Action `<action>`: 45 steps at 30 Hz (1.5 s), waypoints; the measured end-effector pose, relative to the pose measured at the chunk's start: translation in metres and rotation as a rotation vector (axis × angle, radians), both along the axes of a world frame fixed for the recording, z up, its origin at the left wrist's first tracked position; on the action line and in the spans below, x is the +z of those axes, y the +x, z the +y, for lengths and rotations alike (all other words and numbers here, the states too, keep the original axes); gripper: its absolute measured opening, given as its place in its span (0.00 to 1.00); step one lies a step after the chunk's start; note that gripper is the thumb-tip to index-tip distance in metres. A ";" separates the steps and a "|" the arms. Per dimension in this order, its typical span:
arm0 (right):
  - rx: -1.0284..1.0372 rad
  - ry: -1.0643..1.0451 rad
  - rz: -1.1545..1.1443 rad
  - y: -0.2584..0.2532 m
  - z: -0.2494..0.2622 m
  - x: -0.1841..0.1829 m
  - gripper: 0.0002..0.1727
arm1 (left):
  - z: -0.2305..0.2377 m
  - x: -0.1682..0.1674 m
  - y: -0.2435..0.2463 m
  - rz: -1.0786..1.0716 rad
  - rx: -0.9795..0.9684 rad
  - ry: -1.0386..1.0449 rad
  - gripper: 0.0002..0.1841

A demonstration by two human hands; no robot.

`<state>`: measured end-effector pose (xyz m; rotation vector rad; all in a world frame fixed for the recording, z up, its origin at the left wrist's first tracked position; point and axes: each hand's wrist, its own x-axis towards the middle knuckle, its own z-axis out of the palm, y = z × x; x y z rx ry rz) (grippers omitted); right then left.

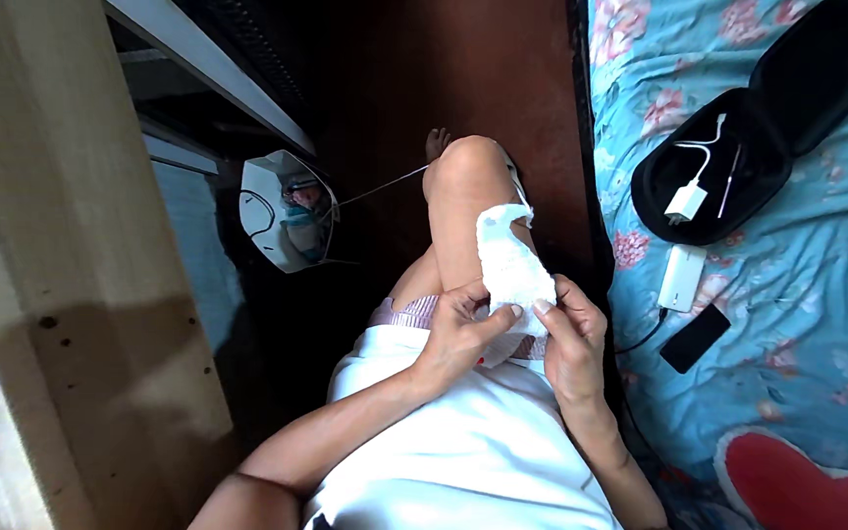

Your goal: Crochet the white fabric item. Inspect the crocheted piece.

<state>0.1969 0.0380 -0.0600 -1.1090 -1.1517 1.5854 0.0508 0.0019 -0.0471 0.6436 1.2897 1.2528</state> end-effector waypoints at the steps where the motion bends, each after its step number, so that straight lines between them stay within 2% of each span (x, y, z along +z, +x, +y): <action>1: -0.006 -0.003 -0.003 0.000 0.000 0.000 0.09 | 0.000 0.000 0.000 0.005 -0.001 -0.001 0.06; 12: -0.054 -0.029 0.022 -0.002 -0.003 0.002 0.08 | -0.002 -0.003 0.001 0.089 -0.037 0.035 0.05; 16: -0.067 0.038 -0.021 -0.003 -0.005 0.001 0.07 | 0.000 0.003 0.001 -0.010 0.004 0.001 0.09; 19: -0.071 0.086 -0.072 -0.003 -0.009 -0.002 0.05 | 0.001 0.006 0.002 -0.080 0.056 -0.024 0.07; 26: -0.053 0.101 -0.085 -0.004 -0.011 -0.003 0.05 | 0.000 0.007 0.001 -0.090 0.046 -0.052 0.07; 30: 0.009 0.035 -0.002 -0.003 -0.006 0.001 0.12 | -0.001 0.005 0.000 -0.034 -0.013 -0.046 0.06; 37: -0.022 -0.056 0.031 -0.003 -0.003 0.002 0.11 | -0.002 0.005 -0.001 0.120 -0.102 -0.006 0.04; 45: -0.042 -0.063 0.027 -0.004 -0.004 0.003 0.11 | -0.002 0.004 -0.001 0.120 -0.110 -0.027 0.04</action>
